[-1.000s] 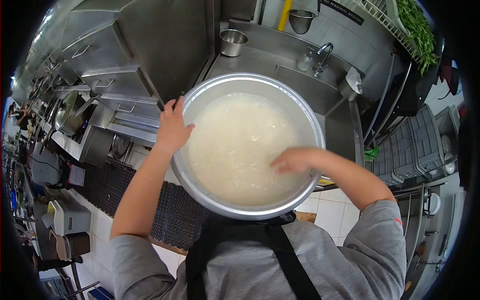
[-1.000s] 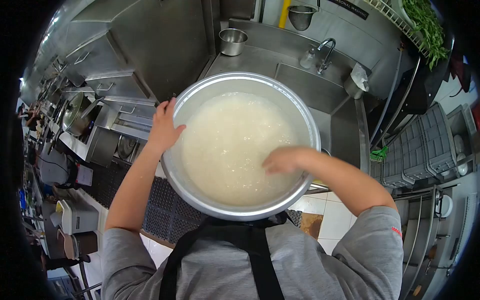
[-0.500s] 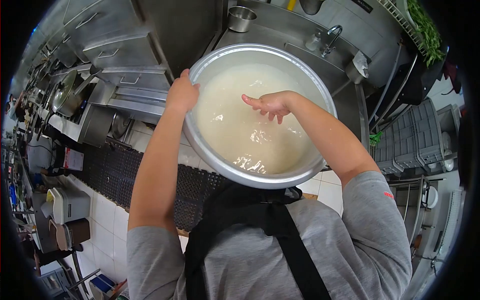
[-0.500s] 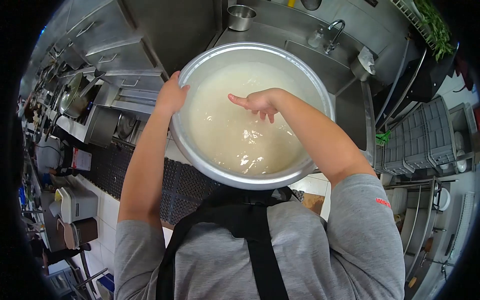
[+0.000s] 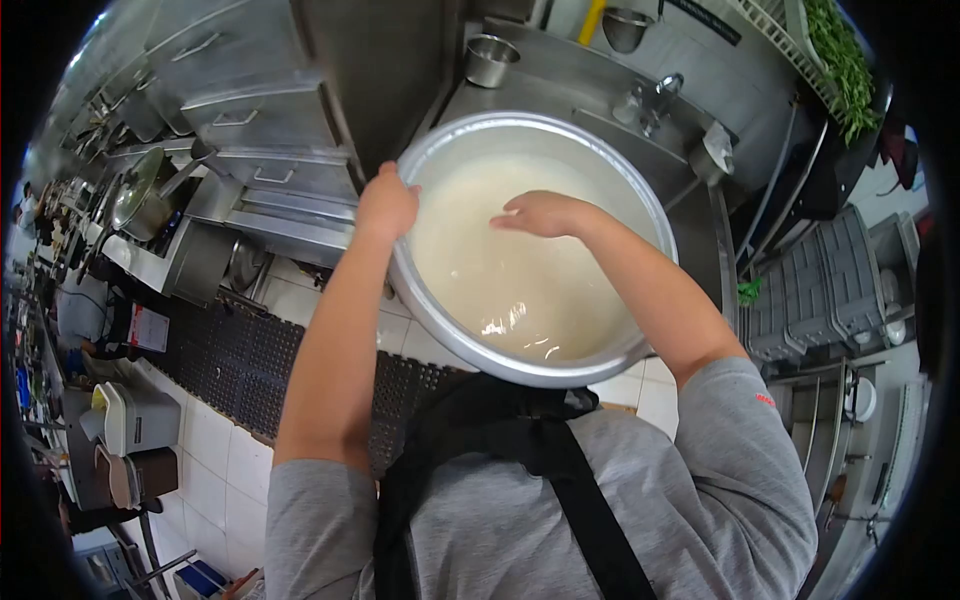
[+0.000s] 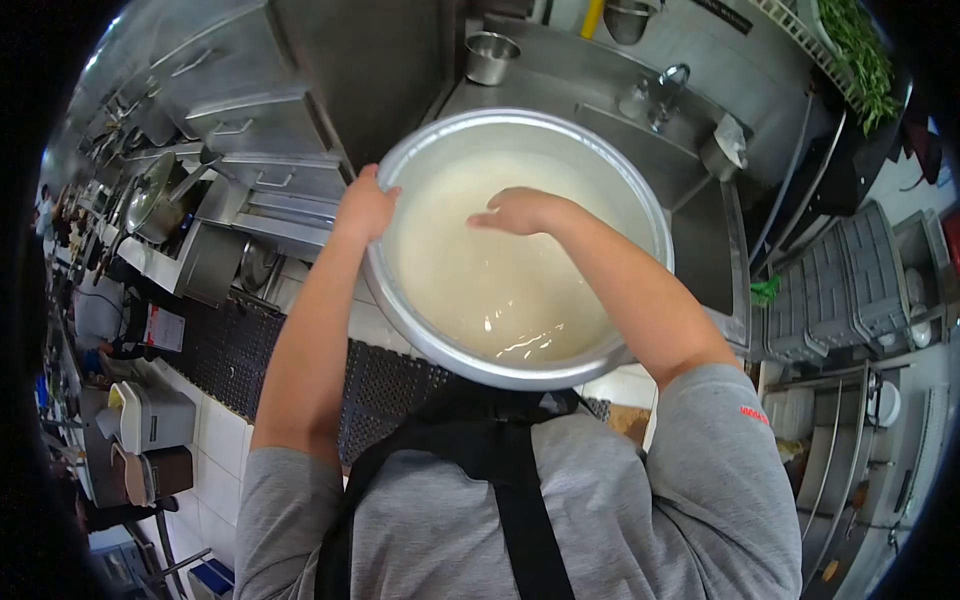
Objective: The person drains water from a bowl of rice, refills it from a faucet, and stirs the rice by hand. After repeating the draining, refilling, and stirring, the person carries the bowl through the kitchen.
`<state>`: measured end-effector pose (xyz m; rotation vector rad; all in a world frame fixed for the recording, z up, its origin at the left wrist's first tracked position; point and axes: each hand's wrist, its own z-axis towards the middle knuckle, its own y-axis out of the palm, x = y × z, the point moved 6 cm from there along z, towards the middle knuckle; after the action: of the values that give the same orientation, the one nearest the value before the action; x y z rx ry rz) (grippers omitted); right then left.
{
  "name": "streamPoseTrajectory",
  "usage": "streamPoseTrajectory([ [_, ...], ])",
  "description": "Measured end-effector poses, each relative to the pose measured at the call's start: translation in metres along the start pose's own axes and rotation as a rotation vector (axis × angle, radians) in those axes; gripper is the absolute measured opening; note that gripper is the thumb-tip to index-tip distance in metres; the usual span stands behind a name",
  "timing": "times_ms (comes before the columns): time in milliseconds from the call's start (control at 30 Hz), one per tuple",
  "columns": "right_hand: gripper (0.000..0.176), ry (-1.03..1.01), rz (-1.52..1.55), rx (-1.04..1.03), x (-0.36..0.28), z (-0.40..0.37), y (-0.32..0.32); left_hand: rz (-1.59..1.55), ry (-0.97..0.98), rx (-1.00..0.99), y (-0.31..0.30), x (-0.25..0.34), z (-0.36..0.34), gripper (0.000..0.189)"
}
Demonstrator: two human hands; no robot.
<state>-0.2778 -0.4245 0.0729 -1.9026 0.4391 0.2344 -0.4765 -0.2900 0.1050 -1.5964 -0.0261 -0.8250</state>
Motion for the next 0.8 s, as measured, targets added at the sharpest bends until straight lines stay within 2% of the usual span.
streamPoseTrajectory([
  [67,0.063,0.1,0.175,0.275,0.035,-0.001,-0.044,-0.101,-0.053,0.014,0.002,-0.008,0.004,0.056],
  [133,0.051,0.237,-0.181,0.731,0.074,-0.023,-0.086,-0.1,-0.076,0.041,-0.006,-0.004,-0.004,0.055],
  [167,0.051,0.241,-0.336,0.857,0.102,-0.027,-0.096,-0.103,-0.091,0.027,-0.006,-0.004,-0.012,0.054],
  [233,0.057,0.453,-0.284,0.717,0.142,-0.04,-0.104,-0.121,-0.096,0.06,-0.007,-0.008,-0.031,0.053],
  [267,0.057,0.443,-0.28,0.718,0.153,-0.039,-0.106,-0.139,-0.09,0.072,-0.007,-0.009,-0.037,0.052],
  [333,0.056,0.363,0.051,0.56,0.174,-0.027,-0.091,-0.139,-0.102,0.094,-0.012,-0.005,-0.053,0.05],
  [467,0.057,0.349,-0.05,0.48,0.172,-0.018,-0.077,-0.094,-0.136,0.11,-0.013,-0.005,-0.065,0.048],
  [533,0.058,0.1,-0.4,0.783,0.149,-0.023,-0.086,-0.079,-0.157,0.109,-0.009,-0.007,-0.072,0.05],
  [567,0.058,0.097,-0.401,0.762,0.146,-0.019,-0.085,-0.078,-0.144,0.14,-0.009,-0.008,-0.074,0.051],
  [633,0.07,-0.175,-0.201,0.683,0.121,-0.017,-0.087,-0.085,-0.145,0.166,-0.008,-0.006,-0.076,0.052],
  [667,0.07,-0.178,-0.205,0.666,0.104,-0.025,-0.089,-0.056,-0.159,0.165,-0.008,-0.004,-0.077,0.053],
  [733,0.098,0.16,0.388,-0.179,0.09,-0.038,-0.046,-0.027,-0.194,0.151,-0.011,0.002,-0.081,0.054],
  [767,0.098,0.165,0.384,-0.191,0.082,-0.047,-0.041,-0.032,-0.204,0.143,-0.009,0.002,-0.082,0.054],
  [800,0.107,0.237,0.359,-0.323,0.078,-0.057,-0.028,-0.013,-0.212,0.141,-0.009,0.002,-0.082,0.054],
])
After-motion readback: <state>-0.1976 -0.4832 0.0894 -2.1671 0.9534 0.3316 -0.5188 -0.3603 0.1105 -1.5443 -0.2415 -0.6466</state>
